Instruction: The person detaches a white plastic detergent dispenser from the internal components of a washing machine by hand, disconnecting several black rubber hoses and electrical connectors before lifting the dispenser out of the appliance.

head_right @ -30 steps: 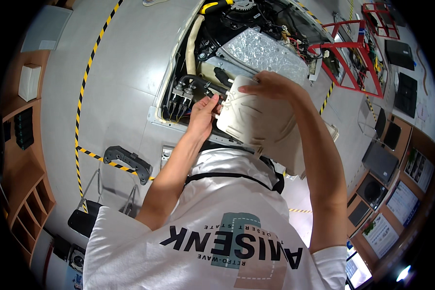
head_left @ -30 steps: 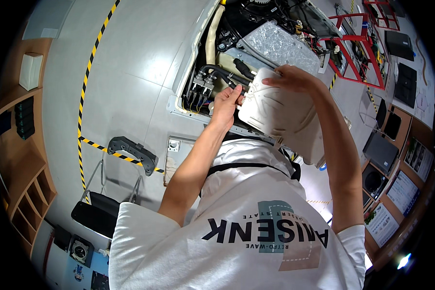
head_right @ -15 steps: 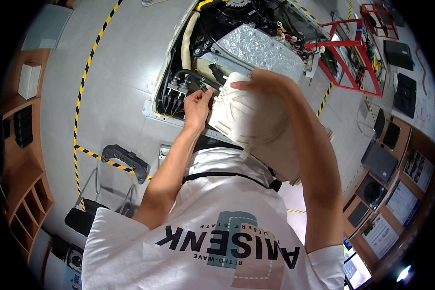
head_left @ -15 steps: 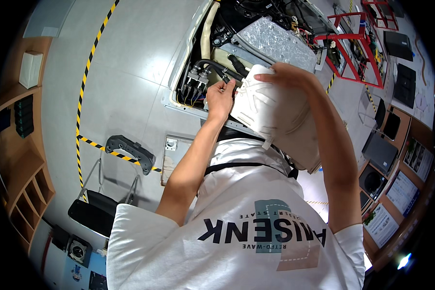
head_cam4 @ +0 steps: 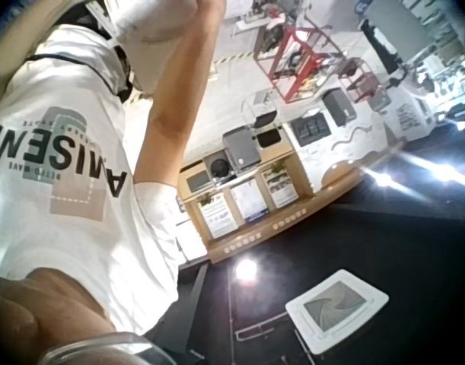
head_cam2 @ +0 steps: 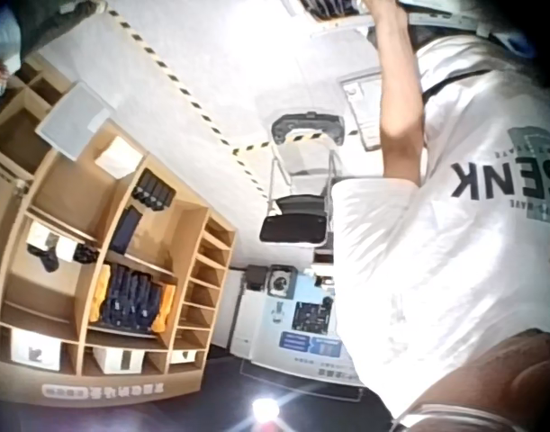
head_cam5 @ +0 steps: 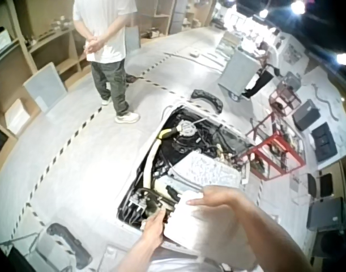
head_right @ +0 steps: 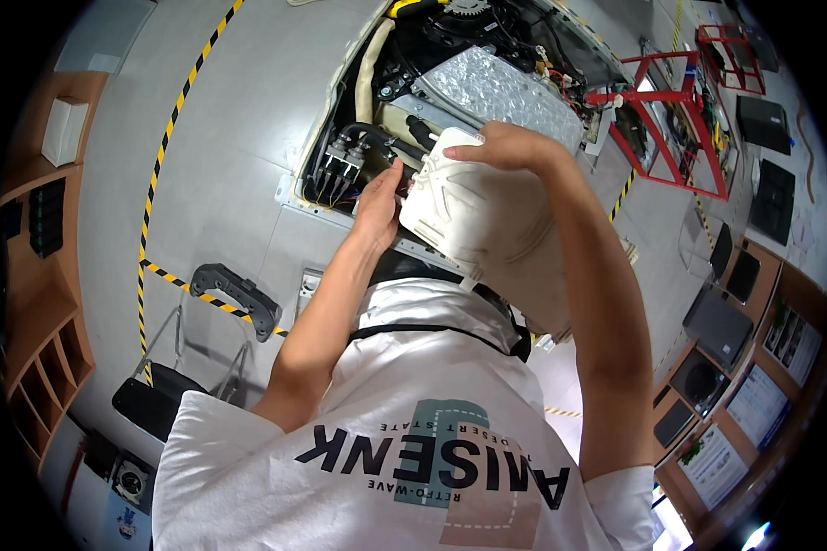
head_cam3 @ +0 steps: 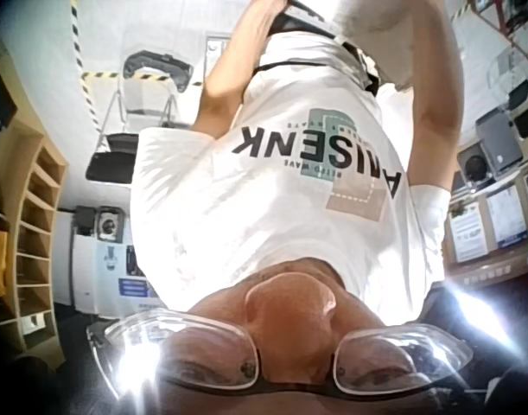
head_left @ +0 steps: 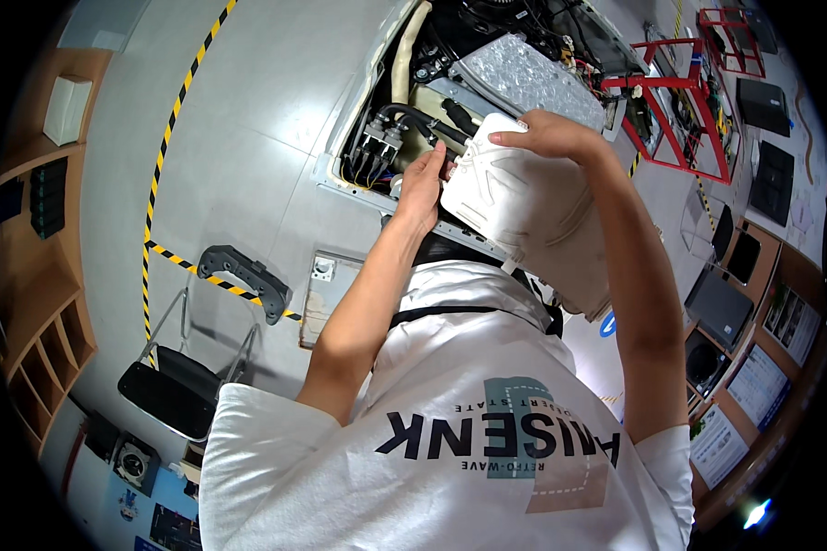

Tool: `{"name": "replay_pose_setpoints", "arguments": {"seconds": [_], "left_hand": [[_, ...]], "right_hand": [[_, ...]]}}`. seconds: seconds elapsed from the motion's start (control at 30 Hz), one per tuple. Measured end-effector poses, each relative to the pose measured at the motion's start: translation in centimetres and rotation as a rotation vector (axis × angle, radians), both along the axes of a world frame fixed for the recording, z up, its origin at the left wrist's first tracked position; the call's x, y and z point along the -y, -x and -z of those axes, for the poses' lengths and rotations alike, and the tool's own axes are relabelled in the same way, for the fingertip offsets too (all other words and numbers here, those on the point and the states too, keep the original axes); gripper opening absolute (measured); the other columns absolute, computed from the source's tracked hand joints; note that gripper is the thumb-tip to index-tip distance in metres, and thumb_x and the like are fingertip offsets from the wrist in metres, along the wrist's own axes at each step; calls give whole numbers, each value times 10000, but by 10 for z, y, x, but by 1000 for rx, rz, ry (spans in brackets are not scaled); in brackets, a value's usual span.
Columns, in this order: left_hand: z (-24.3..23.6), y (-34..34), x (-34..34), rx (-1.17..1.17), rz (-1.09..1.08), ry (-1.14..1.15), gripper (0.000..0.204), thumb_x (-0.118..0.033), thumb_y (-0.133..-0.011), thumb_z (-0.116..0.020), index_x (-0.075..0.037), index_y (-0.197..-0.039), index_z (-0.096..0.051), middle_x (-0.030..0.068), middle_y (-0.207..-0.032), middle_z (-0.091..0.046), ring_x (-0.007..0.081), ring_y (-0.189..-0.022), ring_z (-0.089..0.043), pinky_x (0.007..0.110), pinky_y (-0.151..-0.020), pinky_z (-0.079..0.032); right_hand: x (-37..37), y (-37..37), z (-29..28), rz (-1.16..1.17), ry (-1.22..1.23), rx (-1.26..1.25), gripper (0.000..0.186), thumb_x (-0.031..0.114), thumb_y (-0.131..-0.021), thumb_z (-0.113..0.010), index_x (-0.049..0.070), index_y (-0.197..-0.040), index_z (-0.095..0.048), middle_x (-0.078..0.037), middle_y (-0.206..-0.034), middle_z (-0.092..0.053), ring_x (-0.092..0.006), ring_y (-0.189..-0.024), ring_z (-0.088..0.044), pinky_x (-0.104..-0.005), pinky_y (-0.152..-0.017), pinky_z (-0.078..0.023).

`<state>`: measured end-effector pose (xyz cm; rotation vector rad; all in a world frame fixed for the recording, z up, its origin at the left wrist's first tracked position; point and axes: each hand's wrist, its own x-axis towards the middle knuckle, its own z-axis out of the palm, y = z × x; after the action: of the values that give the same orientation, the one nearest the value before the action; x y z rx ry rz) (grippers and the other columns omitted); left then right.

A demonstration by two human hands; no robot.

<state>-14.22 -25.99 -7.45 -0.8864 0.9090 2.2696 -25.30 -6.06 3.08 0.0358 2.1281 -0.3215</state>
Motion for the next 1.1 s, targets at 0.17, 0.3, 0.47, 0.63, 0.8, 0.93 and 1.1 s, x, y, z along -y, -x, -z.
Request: {"name": "replay_pose_setpoints", "arguments": {"seconds": [0.17,0.3,0.47,0.63,0.8,0.93,1.1], "left_hand": [[13,-7,2,-44,-32,6,283,-334,-997,-624,-74,-887,-640,33,-772,-626,112,-648,-551,264,-603,-464],[16,-2,-2,13,-75,13,323,-307,-988,-639,-57,-784,-618,27,-706,-583,115,-600,-504,265,-569,-434],[16,1,2,57,-75,0,335,-281,-964,-666,-46,-733,-605,47,-677,-588,136,-587,-522,280,-558,-447],[15,6,6,107,-81,-28,318,-262,-947,-685,-40,-732,-610,78,-693,-625,151,-588,-554,287,-549,-463],[13,-4,9,86,-98,-173,294,-306,-984,-645,-35,-879,-602,29,-770,-580,143,-725,-583,286,-666,-498],[0,-24,4,63,-150,-201,444,-307,-982,-646,-6,-1271,-494,84,-1094,-603,163,-998,-599,320,-888,-521],[-14,-47,-8,73,-163,-360,552,-339,-981,-636,-78,-1399,-387,76,-1255,-611,194,-1165,-610,361,-956,-529]], "right_hand": [[10,-7,-8,19,0,-7,1073,786,-742,-645,-153,-1256,-575,-330,-1262,-601,-394,-1190,-599,-423,-1004,-462],[0,-13,2,20,30,-45,1043,769,-728,-673,-158,-1201,-604,-330,-1195,-632,-388,-1132,-631,-428,-949,-489],[3,-14,0,27,40,-76,1003,751,-717,-694,-158,-1137,-635,-320,-1120,-661,-384,-1056,-660,-434,-887,-509],[3,-10,-3,19,45,-50,1016,751,-720,-692,-174,-1134,-626,-330,-1103,-660,-385,-1053,-659,-435,-885,-510],[-6,-13,9,19,53,-114,1070,759,-745,-667,-210,-1188,-567,-352,-1160,-628,-398,-1108,-629,-437,-922,-494],[-9,-13,9,67,67,-58,1083,755,-770,-650,-200,-1263,-520,-365,-1252,-571,-403,-1196,-571,-446,-996,-450],[-9,-7,7,103,58,12,1087,752,-789,-631,-196,-1303,-492,-371,-1315,-527,-414,-1263,-521,-451,-1050,-411]]}}
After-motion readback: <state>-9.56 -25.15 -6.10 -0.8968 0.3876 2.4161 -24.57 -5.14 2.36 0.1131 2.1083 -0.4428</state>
